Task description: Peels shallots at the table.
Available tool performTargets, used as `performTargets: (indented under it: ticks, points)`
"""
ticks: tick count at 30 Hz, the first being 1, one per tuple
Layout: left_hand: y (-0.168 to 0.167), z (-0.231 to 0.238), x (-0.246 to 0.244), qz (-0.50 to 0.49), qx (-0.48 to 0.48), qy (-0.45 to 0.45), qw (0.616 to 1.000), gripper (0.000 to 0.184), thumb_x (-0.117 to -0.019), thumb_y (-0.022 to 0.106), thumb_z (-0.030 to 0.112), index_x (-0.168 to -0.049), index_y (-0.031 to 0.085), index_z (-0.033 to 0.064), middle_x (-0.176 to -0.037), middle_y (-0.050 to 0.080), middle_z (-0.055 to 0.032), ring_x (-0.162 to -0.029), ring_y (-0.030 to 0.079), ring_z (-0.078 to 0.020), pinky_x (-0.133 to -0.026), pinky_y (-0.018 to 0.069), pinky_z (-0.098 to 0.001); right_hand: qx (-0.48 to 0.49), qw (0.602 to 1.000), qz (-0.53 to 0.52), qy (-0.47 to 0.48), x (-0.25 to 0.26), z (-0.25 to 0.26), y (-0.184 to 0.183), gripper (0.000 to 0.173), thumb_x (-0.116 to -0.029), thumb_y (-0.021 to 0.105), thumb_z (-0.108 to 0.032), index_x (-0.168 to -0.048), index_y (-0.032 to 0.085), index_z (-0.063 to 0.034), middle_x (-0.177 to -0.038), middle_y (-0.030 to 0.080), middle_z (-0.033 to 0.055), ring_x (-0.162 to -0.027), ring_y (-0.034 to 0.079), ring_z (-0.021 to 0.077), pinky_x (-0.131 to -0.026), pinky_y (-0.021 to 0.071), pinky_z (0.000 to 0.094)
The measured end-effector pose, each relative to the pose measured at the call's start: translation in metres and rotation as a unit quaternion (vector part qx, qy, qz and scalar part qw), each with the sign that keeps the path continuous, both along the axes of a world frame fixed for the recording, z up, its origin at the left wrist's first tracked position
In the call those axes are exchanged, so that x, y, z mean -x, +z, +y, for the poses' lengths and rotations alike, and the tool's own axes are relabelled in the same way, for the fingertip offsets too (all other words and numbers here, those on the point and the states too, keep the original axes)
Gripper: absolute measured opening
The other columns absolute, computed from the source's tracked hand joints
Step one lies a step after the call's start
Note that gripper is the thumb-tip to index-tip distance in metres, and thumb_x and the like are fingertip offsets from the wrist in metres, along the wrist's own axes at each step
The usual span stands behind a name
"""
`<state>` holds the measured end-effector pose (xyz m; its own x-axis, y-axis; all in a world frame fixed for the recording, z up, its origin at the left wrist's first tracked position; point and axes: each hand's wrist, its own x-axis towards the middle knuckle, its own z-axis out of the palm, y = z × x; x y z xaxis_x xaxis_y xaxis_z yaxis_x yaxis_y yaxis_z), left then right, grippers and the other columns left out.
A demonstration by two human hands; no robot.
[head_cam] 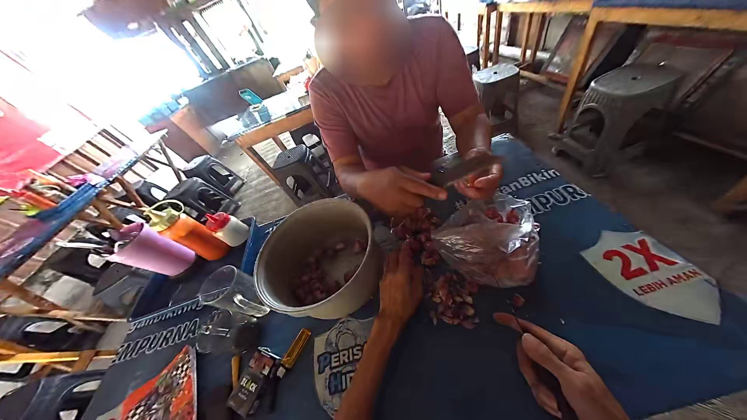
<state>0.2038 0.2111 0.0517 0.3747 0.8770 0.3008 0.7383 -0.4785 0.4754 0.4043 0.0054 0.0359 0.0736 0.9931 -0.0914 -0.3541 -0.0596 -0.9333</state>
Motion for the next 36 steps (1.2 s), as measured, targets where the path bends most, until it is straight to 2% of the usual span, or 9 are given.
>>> performTargets:
  ticks: [8, 12, 15, 18, 21, 25, 29, 32, 36]
  points:
    - [-0.013, 0.011, 0.002, -0.049, -0.041, 0.004, 0.998, 0.036, -0.097, 0.055, 0.01, -0.126, 0.063, -0.009, -0.114, 0.069, -0.0247, -0.109, 0.067, -0.0379, -0.097, 0.0534, -0.0482, 0.001, 1.0, 0.005, -0.008, 0.001, 0.002, -0.002, 0.043, -0.1071, 0.038, -0.02, -0.144, 0.054, -0.0057, -0.067, 0.056, -0.0049, -0.043, 0.047, 0.0041, -0.037, 0.0426, 0.0184]
    - [-0.012, 0.005, 0.0, -0.046, -0.033, 0.021, 0.998, 0.046, -0.0952, 0.055, 0.007, -0.137, 0.053, -0.0113, -0.128, 0.063, -0.0287, -0.118, 0.063, -0.0408, -0.1, 0.0516, -0.049, -0.001, 1.0, 0.004, -0.013, 0.002, 0.002, -0.002, 0.043, -0.1067, 0.037, -0.02, -0.144, 0.054, -0.0052, -0.066, 0.055, -0.0054, -0.042, 0.047, 0.0035, -0.037, 0.0423, 0.018]
    - [-0.009, 0.012, -0.009, -0.008, -0.076, 0.023, 0.997, 0.055, -0.0942, 0.053, 0.006, -0.149, 0.048, -0.0028, -0.146, 0.051, -0.0289, -0.129, 0.056, -0.045, -0.1, 0.0509, -0.0534, 0.001, 1.0, 0.002, -0.014, 0.002, 0.002, -0.002, 0.043, -0.1067, 0.037, -0.02, -0.144, 0.054, -0.0055, -0.066, 0.055, -0.0051, -0.042, 0.047, 0.0038, -0.037, 0.0424, 0.018]
    - [-0.001, 0.024, -0.011, 0.047, -0.01, -0.021, 0.999, 0.055, -0.0993, 0.047, 0.008, -0.153, 0.044, 0.0024, -0.156, 0.042, -0.0242, -0.142, 0.044, -0.0418, -0.114, 0.0397, -0.0524, 0.001, 1.0, -0.001, -0.015, 0.002, 0.001, -0.002, 0.043, -0.1068, 0.037, -0.02, -0.144, 0.053, -0.0052, -0.066, 0.056, -0.0052, -0.043, 0.047, 0.0035, -0.037, 0.0424, 0.0178]
    - [0.003, 0.028, -0.012, 0.028, 0.022, -0.022, 0.999, 0.045, -0.1006, 0.051, 0.009, -0.144, 0.053, -0.0039, -0.146, 0.05, -0.0294, -0.136, 0.05, -0.0433, -0.112, 0.0432, -0.0486, -0.003, 1.0, 0.005, -0.018, 0.002, 0.002, -0.003, 0.042, -0.1073, 0.038, -0.02, -0.144, 0.054, -0.0048, -0.067, 0.056, -0.0052, -0.043, 0.048, 0.0031, -0.037, 0.0429, 0.0175]
    - [0.007, 0.024, -0.011, 0.019, 0.044, 0.002, 0.999, 0.042, -0.1022, 0.052, 0.012, -0.139, 0.052, -0.0078, -0.14, 0.053, -0.0311, -0.13, 0.054, -0.0435, -0.107, 0.0474, -0.0471, 0.003, 1.0, 0.002, -0.022, 0.004, 0.001, -0.002, 0.042, -0.1074, 0.038, -0.021, -0.143, 0.054, -0.005, -0.066, 0.056, -0.0045, -0.042, 0.047, 0.0034, -0.037, 0.0423, 0.0178]
    - [-0.005, 0.019, -0.008, -0.033, -0.057, -0.021, 0.998, 0.038, -0.0996, 0.053, 0.009, -0.131, 0.055, -0.0124, -0.123, 0.063, -0.0303, -0.117, 0.062, -0.0452, -0.1, 0.0512, -0.0498, 0.016, 1.0, -0.007, -0.021, 0.005, 0.0, 0.002, 0.041, -0.1069, 0.038, -0.02, -0.141, 0.056, -0.0045, -0.065, 0.055, -0.0044, -0.042, 0.047, 0.0038, -0.037, 0.0421, 0.0178]
    - [-0.005, 0.004, -0.005, -0.12, -0.083, -0.039, 0.988, 0.049, -0.0961, 0.06, 0.012, -0.138, 0.051, -0.0112, -0.128, 0.061, -0.0287, -0.108, 0.068, -0.035, -0.09, 0.0574, -0.0422, 0.039, 0.999, -0.012, -0.026, 0.007, 0.003, 0.008, 0.035, -0.1031, 0.049, -0.021, -0.132, 0.063, -0.0075, -0.061, 0.049, -0.0078, -0.039, 0.043, 0.002, -0.035, 0.0409, 0.0178]
    - [-0.004, -0.025, 0.0, -0.204, -0.104, -0.09, 0.969, 0.041, -0.0922, 0.067, 0.011, -0.126, 0.059, -0.0111, -0.123, 0.063, -0.0275, -0.105, 0.069, -0.0268, -0.09, 0.0577, -0.0327, 0.049, 0.995, -0.076, -0.049, 0.017, 0.019, 0.03, 0.024, -0.0958, 0.065, -0.025, -0.116, 0.069, -0.0119, -0.059, 0.052, -0.0079, -0.035, 0.041, 0.0015, -0.032, 0.0409, 0.0186]
